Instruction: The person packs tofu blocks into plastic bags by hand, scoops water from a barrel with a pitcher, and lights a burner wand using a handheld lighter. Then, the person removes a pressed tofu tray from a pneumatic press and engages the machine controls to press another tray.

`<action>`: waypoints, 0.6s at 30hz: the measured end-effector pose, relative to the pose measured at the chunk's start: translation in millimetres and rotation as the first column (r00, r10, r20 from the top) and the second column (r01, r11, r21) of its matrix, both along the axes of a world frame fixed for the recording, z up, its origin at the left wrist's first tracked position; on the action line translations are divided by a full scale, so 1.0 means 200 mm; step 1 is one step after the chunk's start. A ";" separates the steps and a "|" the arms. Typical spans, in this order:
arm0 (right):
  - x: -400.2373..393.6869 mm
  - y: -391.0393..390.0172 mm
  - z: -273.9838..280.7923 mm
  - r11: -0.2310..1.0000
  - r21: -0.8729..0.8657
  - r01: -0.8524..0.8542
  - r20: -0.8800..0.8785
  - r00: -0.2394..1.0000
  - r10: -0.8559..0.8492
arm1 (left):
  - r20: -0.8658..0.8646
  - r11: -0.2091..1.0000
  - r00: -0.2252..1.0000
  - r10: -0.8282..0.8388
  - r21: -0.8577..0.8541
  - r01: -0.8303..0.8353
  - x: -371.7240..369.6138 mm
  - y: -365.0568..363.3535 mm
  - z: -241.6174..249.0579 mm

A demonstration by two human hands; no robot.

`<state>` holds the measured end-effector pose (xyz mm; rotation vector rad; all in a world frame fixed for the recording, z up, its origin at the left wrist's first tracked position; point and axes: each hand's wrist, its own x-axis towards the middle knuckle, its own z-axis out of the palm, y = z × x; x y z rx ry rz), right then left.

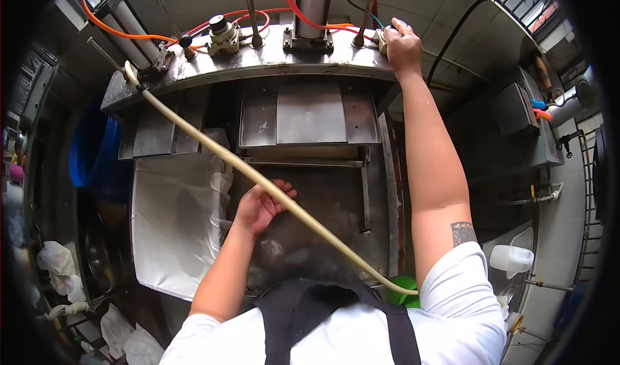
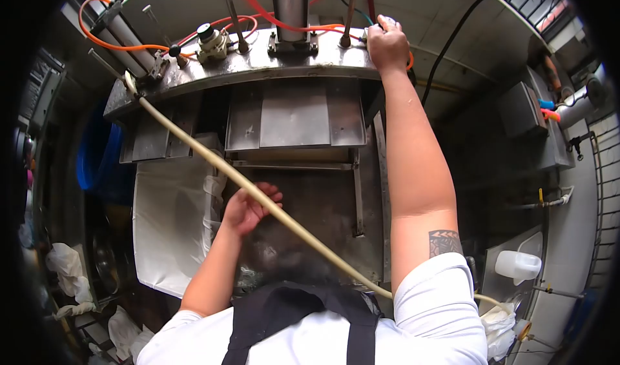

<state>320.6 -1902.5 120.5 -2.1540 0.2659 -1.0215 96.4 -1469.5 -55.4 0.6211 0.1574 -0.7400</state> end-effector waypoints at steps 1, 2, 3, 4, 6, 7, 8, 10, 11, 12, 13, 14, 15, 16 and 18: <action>-0.01 0.01 0.01 1.000 0.014 -0.005 0.024 1.000 0.004 | -0.099 0.989 0.995 0.012 0.149 0.003 0.03 -0.04 -0.02; -0.01 0.01 0.02 1.000 0.030 -0.002 0.050 0.999 0.000 | -0.104 0.984 0.994 0.025 0.178 -0.006 0.06 -0.11 -0.02; 0.00 0.00 0.03 0.999 0.029 0.012 0.053 0.998 -0.014 | -0.110 0.978 0.993 0.031 0.208 -0.007 0.10 -0.17 -0.02; 0.00 -0.01 0.03 0.998 -0.054 0.006 0.059 0.998 -0.003 | 0.021 0.996 1.000 -0.012 0.089 0.010 0.15 -0.23 -0.04; -0.02 -0.02 0.02 0.994 -0.108 -0.025 0.061 0.998 0.031 | 0.029 0.998 0.998 -0.063 0.014 0.063 0.18 -0.30 -0.09; -0.01 -0.03 0.02 0.993 -0.115 -0.021 0.059 0.998 0.028 | 0.055 0.994 0.994 -0.094 -0.057 0.098 0.19 -0.34 -0.05; 0.00 -0.04 0.02 0.993 -0.111 -0.044 0.061 0.997 0.051 | 0.101 0.994 0.990 -0.100 -0.041 0.105 0.19 -0.37 -0.02; 0.01 -0.04 0.00 0.993 -0.103 -0.060 0.057 0.996 0.067 | 0.097 0.995 0.993 -0.072 -0.057 0.078 0.17 -0.42 0.05; 0.01 -0.03 0.01 0.994 -0.090 -0.064 0.066 0.995 0.070 | 0.093 0.997 0.995 -0.037 -0.071 0.044 0.16 -0.44 0.06; 0.01 -0.03 0.01 0.995 -0.076 -0.065 0.073 0.995 0.070 | 0.124 0.997 0.991 -0.047 -0.054 0.054 0.16 -0.44 0.03; 0.01 -0.03 0.00 0.996 -0.062 -0.065 0.081 0.994 0.070 | 0.120 0.997 0.991 -0.055 -0.053 0.062 0.16 -0.45 0.04; 0.01 -0.03 0.00 0.997 -0.056 -0.052 0.074 0.996 0.056 | 0.121 0.997 0.992 -0.039 -0.058 0.046 0.15 -0.48 0.04; 0.00 -0.03 0.00 0.997 -0.058 -0.051 0.073 0.996 0.055 | 0.122 0.997 0.992 -0.020 -0.065 0.028 0.15 -0.49 0.05; 0.01 -0.04 -0.01 0.997 -0.059 -0.054 0.067 0.996 0.058 | 0.123 0.997 0.992 -0.021 -0.067 0.029 0.16 -0.50 0.03; 0.00 -0.08 0.00 0.996 -0.066 -0.051 0.060 0.997 0.055 | 0.087 0.993 0.995 -0.051 -0.100 0.060 0.16 -0.51 -0.03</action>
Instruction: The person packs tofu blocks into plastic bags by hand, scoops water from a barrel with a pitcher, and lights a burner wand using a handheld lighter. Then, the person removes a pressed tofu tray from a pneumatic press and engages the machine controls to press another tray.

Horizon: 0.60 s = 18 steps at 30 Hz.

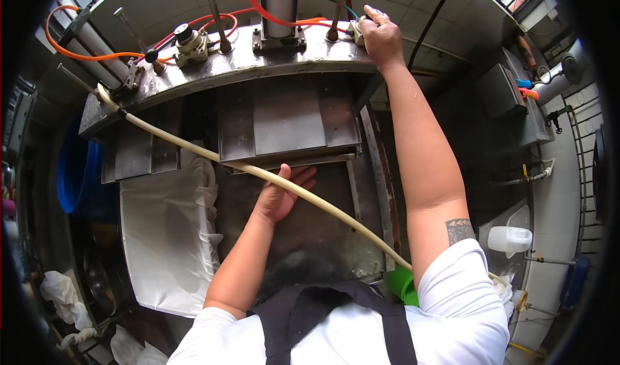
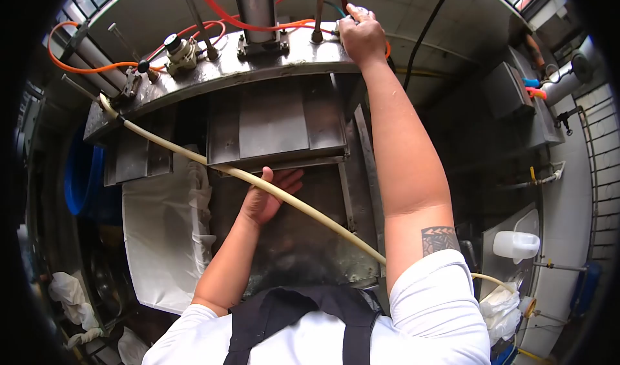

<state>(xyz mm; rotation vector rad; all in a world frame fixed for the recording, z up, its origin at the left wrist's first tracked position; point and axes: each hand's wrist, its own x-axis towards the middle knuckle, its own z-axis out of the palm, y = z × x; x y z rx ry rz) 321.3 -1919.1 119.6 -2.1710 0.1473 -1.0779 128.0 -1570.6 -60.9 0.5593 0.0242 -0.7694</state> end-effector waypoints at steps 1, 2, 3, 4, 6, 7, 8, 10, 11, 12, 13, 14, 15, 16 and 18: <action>0.00 -0.07 -0.01 0.985 -0.165 -0.049 0.005 0.999 0.050 | 0.000 1.000 1.000 -0.003 -0.004 0.003 -0.01 0.01 0.01; -0.04 -0.06 0.03 0.942 -0.324 -0.093 0.003 0.995 0.099 | 0.021 0.998 1.000 0.011 0.064 -0.013 -0.02 0.03 0.02; -0.13 -0.08 0.07 0.903 0.330 -0.275 -0.013 0.955 0.296 | 0.043 0.991 0.999 0.025 0.131 -0.030 -0.03 0.06 0.03; -0.14 -0.17 0.07 0.759 0.550 -0.349 0.042 0.919 0.392 | 0.060 0.987 0.998 0.025 0.156 -0.034 -0.07 0.12 0.02; -0.12 -0.34 0.09 0.572 0.737 -0.361 0.074 0.883 0.463 | 0.043 0.994 0.998 -0.051 0.103 0.047 -0.14 0.24 0.01; -0.06 -0.40 0.07 0.571 0.732 -0.371 0.078 0.879 0.471 | 0.033 0.994 0.994 -0.104 0.040 0.102 -0.17 0.29 0.05; -0.04 -0.40 0.08 0.562 0.752 -0.345 0.079 0.894 0.442 | 0.116 0.994 0.988 -0.107 0.022 0.105 -0.21 0.33 0.14; -0.02 -0.38 0.07 0.545 0.775 -0.319 0.081 0.906 0.415 | 0.063 0.978 0.998 -0.017 0.210 0.003 -0.24 0.36 0.23; -0.01 -0.38 0.06 0.616 0.754 -0.227 0.011 0.943 0.334 | 0.047 0.945 0.998 0.044 0.323 -0.057 -0.24 0.36 0.25; 0.01 -0.38 0.08 0.681 0.719 -0.139 -0.044 0.969 0.244 | 0.006 0.911 0.994 0.110 0.399 -0.104 -0.25 0.36 0.26; 0.10 -0.48 0.00 0.888 0.455 -0.065 -0.093 0.988 0.120 | -0.084 0.835 0.979 0.188 0.538 -0.114 -0.24 0.37 0.21; 0.09 -0.50 -0.02 0.979 0.108 0.174 -0.078 0.983 -0.166 | -0.111 0.834 0.970 0.218 0.538 -0.126 -0.25 0.39 0.10; -0.02 -0.36 0.04 0.933 0.220 0.286 -0.149 0.955 -0.257 | -0.139 0.834 0.959 0.246 0.535 -0.137 -0.28 0.41 0.02; -0.09 -0.29 0.00 0.920 0.298 0.256 -0.094 0.966 -0.239 | -0.103 0.808 0.971 0.216 0.578 -0.118 -0.33 0.42 0.06; -0.36 -0.11 -0.13 0.963 0.089 0.254 -0.058 0.966 -0.250 | -0.036 0.764 0.987 0.157 0.637 -0.098 -0.46 0.45 0.12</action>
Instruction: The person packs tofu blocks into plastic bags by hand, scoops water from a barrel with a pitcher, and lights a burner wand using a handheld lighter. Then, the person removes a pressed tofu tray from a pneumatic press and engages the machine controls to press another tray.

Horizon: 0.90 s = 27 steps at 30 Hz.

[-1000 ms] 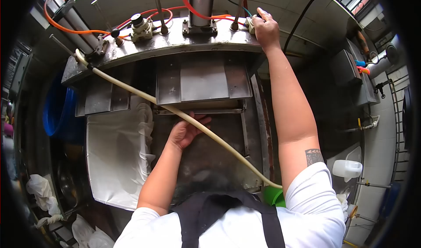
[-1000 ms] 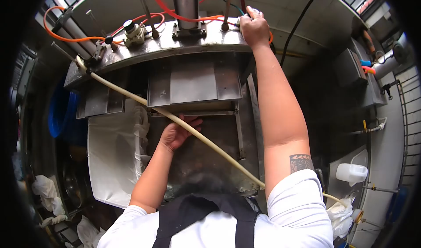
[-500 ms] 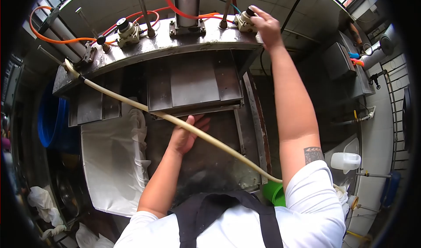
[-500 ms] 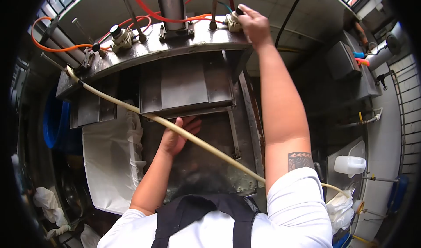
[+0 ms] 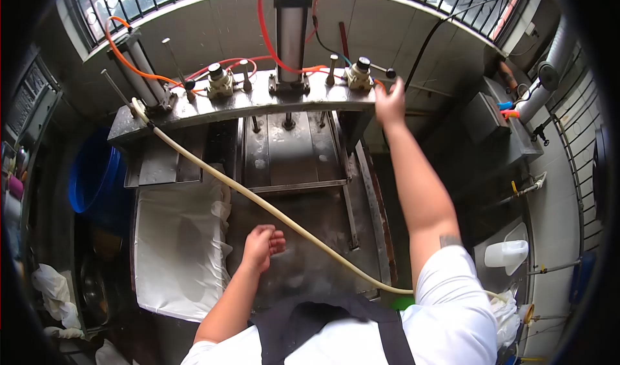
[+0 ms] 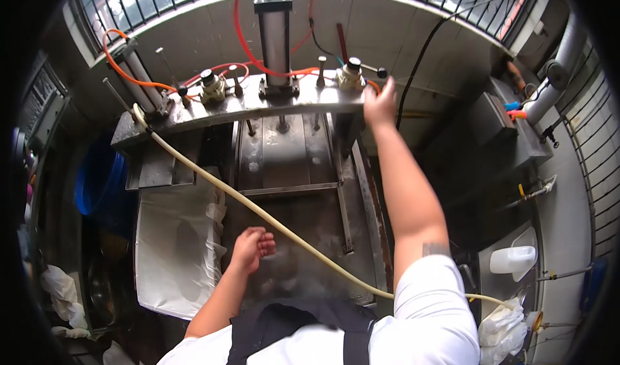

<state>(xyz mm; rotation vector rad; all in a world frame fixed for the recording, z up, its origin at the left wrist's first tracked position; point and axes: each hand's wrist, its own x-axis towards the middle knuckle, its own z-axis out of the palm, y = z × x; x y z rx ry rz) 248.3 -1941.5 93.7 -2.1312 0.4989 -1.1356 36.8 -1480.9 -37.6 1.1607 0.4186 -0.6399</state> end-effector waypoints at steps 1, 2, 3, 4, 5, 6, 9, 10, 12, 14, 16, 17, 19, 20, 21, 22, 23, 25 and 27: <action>-0.18 0.07 -0.09 0.977 -0.005 -0.213 -0.032 0.977 0.213 | 0.023 1.000 1.000 -0.004 0.028 0.004 -0.07 0.01 0.00; -0.46 0.25 -0.11 0.954 -0.069 -0.291 -0.058 0.956 0.287 | 0.049 0.999 0.999 -0.022 0.050 0.020 -0.14 0.04 -0.02; -0.66 0.36 -0.22 0.892 -0.265 -0.367 0.116 0.906 0.407 | 0.070 0.996 0.997 -0.041 0.079 0.036 -0.21 0.06 -0.05; -0.92 0.42 -0.28 0.837 -0.130 -0.531 -0.101 0.847 0.522 | 0.055 0.993 0.996 -0.076 0.091 0.071 -0.28 0.09 -0.03; -1.15 0.48 -0.40 0.830 -0.162 -0.534 -0.116 0.846 0.521 | 0.038 0.988 0.992 -0.118 0.105 0.114 -0.35 0.11 -0.01; -1.39 0.58 -0.40 0.844 -0.107 -0.525 -0.133 0.849 0.511 | 0.018 0.981 0.987 -0.157 0.121 0.154 -0.41 0.12 0.02; -2.00 0.71 -0.49 0.866 0.210 -0.454 -0.270 0.824 0.498 | -0.005 0.951 0.970 -0.243 0.196 0.239 -0.55 0.13 0.02; -2.15 0.73 -0.47 0.861 0.227 -0.455 -0.330 0.796 0.508 | -0.014 0.939 0.963 -0.269 0.217 0.266 -0.58 0.13 0.04; -2.38 0.74 -0.47 0.873 0.256 -0.416 -0.378 0.787 0.487 | 0.001 0.915 0.946 -0.325 0.253 0.314 -0.63 0.09 0.08; -2.56 0.73 -0.56 0.867 0.194 -0.459 -0.401 0.770 0.497 | 0.035 0.898 0.929 -0.369 0.272 0.346 -0.68 0.05 0.10; -2.70 0.70 -0.65 0.846 0.306 -0.438 -0.484 0.693 0.534 | 0.159 0.789 0.838 -0.522 0.464 0.403 -0.74 0.02 0.07; -2.77 0.69 -0.68 0.827 0.358 -0.434 -0.511 0.650 0.562 | 0.228 0.695 0.737 -0.637 0.585 0.419 -0.76 0.01 0.03; -2.91 0.69 -0.68 0.803 0.425 -0.418 -0.615 0.518 0.595 | 0.205 0.247 0.327 -0.922 0.964 0.094 -0.88 -0.04 0.13; -2.99 0.67 -0.70 0.796 0.464 -0.388 -0.645 0.468 0.604 | 0.208 0.273 0.362 -0.909 0.952 0.139 -0.93 -0.06 0.12; -3.09 0.66 -0.74 0.781 0.507 -0.364 -0.665 0.410 0.623 | 0.191 0.217 0.285 -0.939 0.974 0.060 -0.97 -0.07 0.10; -3.19 0.65 -0.79 0.790 0.532 -0.305 -0.695 0.376 0.613 | 0.200 0.246 0.247 -0.948 0.954 0.172 -0.99 -0.06 0.08; -3.30 0.62 -0.85 0.794 0.550 -0.258 -0.721 0.333 0.607 | 0.215 0.273 0.223 -0.951 0.921 0.278 -1.03 -0.11 0.11; -3.52 0.55 -0.99 0.838 0.518 -0.172 -0.801 0.246 0.546 | 0.095 0.264 0.346 -0.933 0.835 0.483 -1.18 -0.16 0.14; -3.78 0.48 -1.13 0.865 0.495 -0.084 -0.849 0.162 0.502 | 0.045 0.204 0.280 -0.959 0.796 0.570 -1.29 -0.16 0.14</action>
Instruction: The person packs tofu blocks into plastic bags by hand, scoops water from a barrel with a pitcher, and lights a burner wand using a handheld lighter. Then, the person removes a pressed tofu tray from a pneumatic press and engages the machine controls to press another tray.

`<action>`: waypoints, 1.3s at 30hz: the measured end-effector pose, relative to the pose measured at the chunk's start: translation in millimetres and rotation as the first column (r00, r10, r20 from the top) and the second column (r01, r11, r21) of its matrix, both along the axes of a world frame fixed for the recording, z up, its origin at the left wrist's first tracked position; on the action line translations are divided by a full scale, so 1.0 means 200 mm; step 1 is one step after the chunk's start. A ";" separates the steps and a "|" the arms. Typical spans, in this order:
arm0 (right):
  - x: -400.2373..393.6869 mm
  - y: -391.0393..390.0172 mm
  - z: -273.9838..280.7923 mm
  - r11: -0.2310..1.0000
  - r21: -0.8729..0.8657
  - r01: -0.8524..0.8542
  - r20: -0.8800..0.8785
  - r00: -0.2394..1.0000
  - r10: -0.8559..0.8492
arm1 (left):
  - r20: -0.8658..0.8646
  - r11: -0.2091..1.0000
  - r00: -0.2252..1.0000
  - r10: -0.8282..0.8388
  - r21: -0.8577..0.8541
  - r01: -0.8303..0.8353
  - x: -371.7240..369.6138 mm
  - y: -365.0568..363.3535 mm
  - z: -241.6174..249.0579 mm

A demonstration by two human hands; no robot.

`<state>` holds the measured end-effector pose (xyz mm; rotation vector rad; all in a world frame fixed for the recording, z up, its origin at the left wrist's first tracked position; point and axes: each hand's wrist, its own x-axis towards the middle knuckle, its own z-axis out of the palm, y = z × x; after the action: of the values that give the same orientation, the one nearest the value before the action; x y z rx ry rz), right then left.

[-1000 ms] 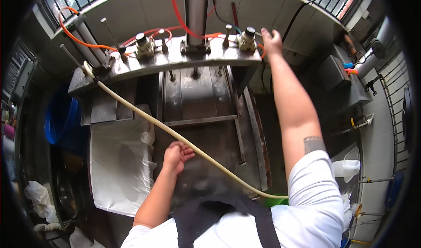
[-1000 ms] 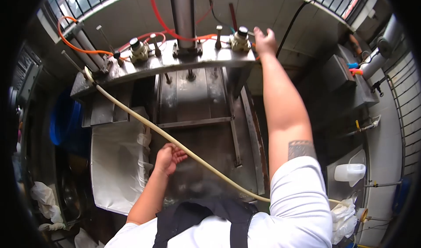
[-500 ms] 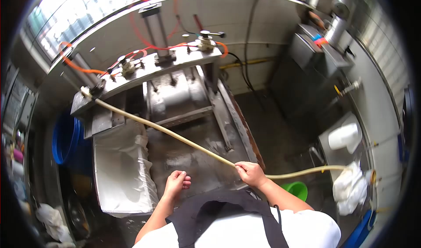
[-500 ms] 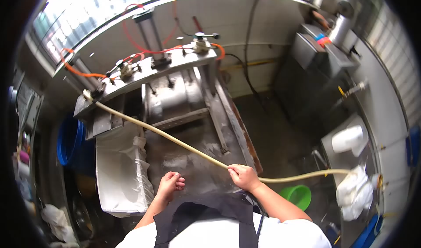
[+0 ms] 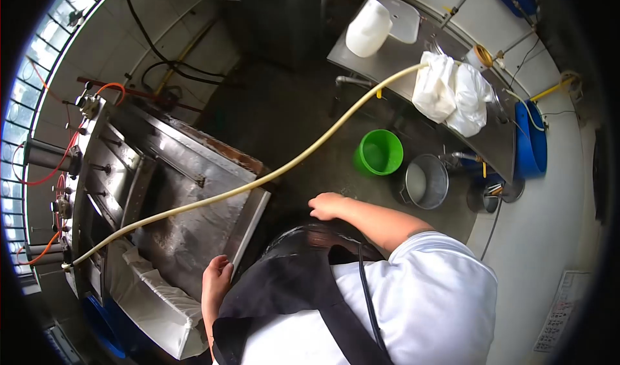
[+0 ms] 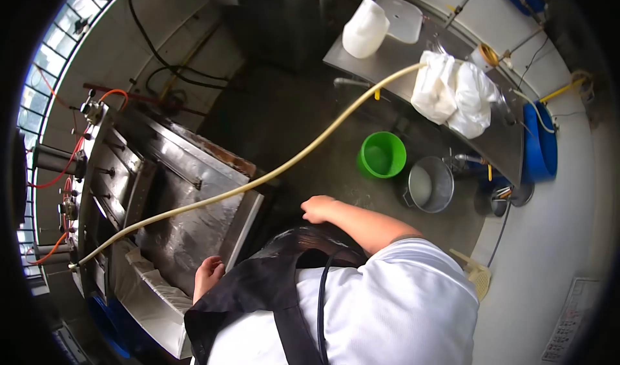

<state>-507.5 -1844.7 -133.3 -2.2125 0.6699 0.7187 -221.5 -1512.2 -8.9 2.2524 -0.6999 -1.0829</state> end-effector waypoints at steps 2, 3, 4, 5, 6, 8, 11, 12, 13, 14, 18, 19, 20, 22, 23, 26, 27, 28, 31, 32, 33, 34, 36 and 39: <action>-0.26 -0.07 -0.18 0.999 -0.003 0.032 -0.132 0.991 -0.032 | 0.032 0.999 0.999 -0.033 0.012 0.033 -0.10 -0.01 -0.02; -0.39 -0.10 -0.26 0.998 -0.005 0.056 -0.202 0.978 -0.056 | 0.056 0.998 0.998 -0.009 0.055 0.006 -0.16 -0.05 0.04; -0.50 -0.13 -0.31 0.997 -0.010 0.078 -0.271 0.959 -0.078 | 0.082 0.995 0.997 0.015 0.097 -0.023 -0.21 -0.08 0.07; -0.58 -0.16 -0.33 0.997 -0.005 0.077 -0.271 0.960 -0.075 | 0.086 0.997 0.994 0.073 0.021 -0.076 -0.25 -0.07 0.03; -0.65 -0.19 -0.35 0.998 0.007 0.057 -0.329 0.943 -0.052 | 0.086 0.997 0.994 0.075 0.027 -0.077 -0.28 -0.04 0.00; -0.70 -0.20 -0.37 0.999 0.022 0.028 -0.380 0.925 -0.018 | 0.136 0.990 0.981 0.137 -0.001 -0.138 -0.37 -0.09 0.05; -0.64 -0.22 -0.34 1.000 0.007 0.024 -0.312 0.950 -0.020 | 0.424 0.992 0.897 -0.126 0.069 0.106 -0.48 -0.08 0.10; -0.60 -0.21 -0.33 0.995 -0.001 0.095 -0.203 0.975 -0.093 | 0.691 0.916 0.629 -0.357 0.126 0.381 -0.52 -0.05 0.10; -0.53 -0.19 -0.31 0.988 0.005 0.153 -0.085 0.985 -0.152 | 0.529 0.960 0.801 -0.280 0.145 0.240 -0.58 -0.07 0.17; -0.45 -0.16 -0.28 0.996 -0.005 0.090 -0.057 0.994 -0.090 | 0.340 0.967 0.906 -0.252 0.115 0.227 -0.58 -0.10 0.22; -0.23 0.01 0.00 0.953 0.120 0.278 0.475 0.827 -0.301 | 0.076 0.994 0.991 -0.107 0.047 0.103 -0.69 -0.02 0.29; -0.19 0.05 0.06 0.935 0.192 0.299 0.527 0.772 -0.355 | 0.152 0.989 0.978 -0.145 0.025 0.143 -0.71 0.01 0.29; -0.17 0.10 0.09 0.910 0.268 0.317 0.564 0.714 -0.415 | 0.206 0.983 0.962 -0.181 0.041 0.177 -0.73 0.04 0.30; -0.15 0.19 0.12 0.942 0.228 0.247 0.583 0.740 -0.335 | 0.260 0.992 0.957 -0.129 0.026 0.126 -0.78 0.17 0.26; -0.16 0.23 0.09 0.964 0.184 0.191 0.607 0.749 -0.264 | 0.200 0.996 0.976 -0.090 0.030 0.086 -0.81 0.22 0.27; -0.20 0.40 0.05 0.994 0.093 0.055 0.587 0.804 -0.100 | 0.226 0.997 0.972 0.061 -0.049 -0.052 -0.96 0.54 0.13; -0.21 0.47 0.02 0.997 0.073 0.006 0.560 0.827 -0.046 | 0.104 0.993 0.987 0.119 0.011 -0.121 -1.00 0.63 0.18; -0.21 0.53 0.01 0.997 0.053 -0.050 0.532 0.847 0.015 | 0.118 0.980 0.973 0.197 0.015 -0.200 -1.07 0.76 0.09; -0.21 0.79 0.04 0.976 0.206 -0.070 0.455 0.890 -0.032 | 0.118 0.903 0.900 0.420 0.048 -0.428 -1.30 1.10 -0.03; -0.22 0.90 0.13 0.962 0.266 -0.057 0.421 0.905 -0.063 | 0.145 0.872 0.864 0.482 0.024 -0.490 -1.38 1.21 -0.11; -0.22 0.99 0.19 0.954 0.289 -0.082 0.401 0.915 -0.043 | 0.174 0.841 0.828 0.533 -0.002 -0.541 -1.44 1.29 -0.17; -0.23 1.05 0.21 0.948 0.296 -0.117 0.404 0.915 -0.013 | 0.168 0.809 0.797 0.580 -0.007 -0.587 -1.50 1.34 -0.20; -0.25 1.12 0.25 0.942 0.172 -0.286 0.434 0.881 0.188 | 0.116 0.775 0.774 0.623 0.046 -0.630 -1.56 1.41 -0.24; -0.28 1.21 0.35 0.921 0.106 -0.375 0.418 0.857 0.301 | 0.218 0.778 0.752 0.622 -0.061 -0.626 -1.57 1.39 -0.28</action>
<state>-563.8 -1603.5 -62.5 -2.2285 0.0035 0.4531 -534.5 -1233.3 -64.6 2.3740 0.0212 -0.5006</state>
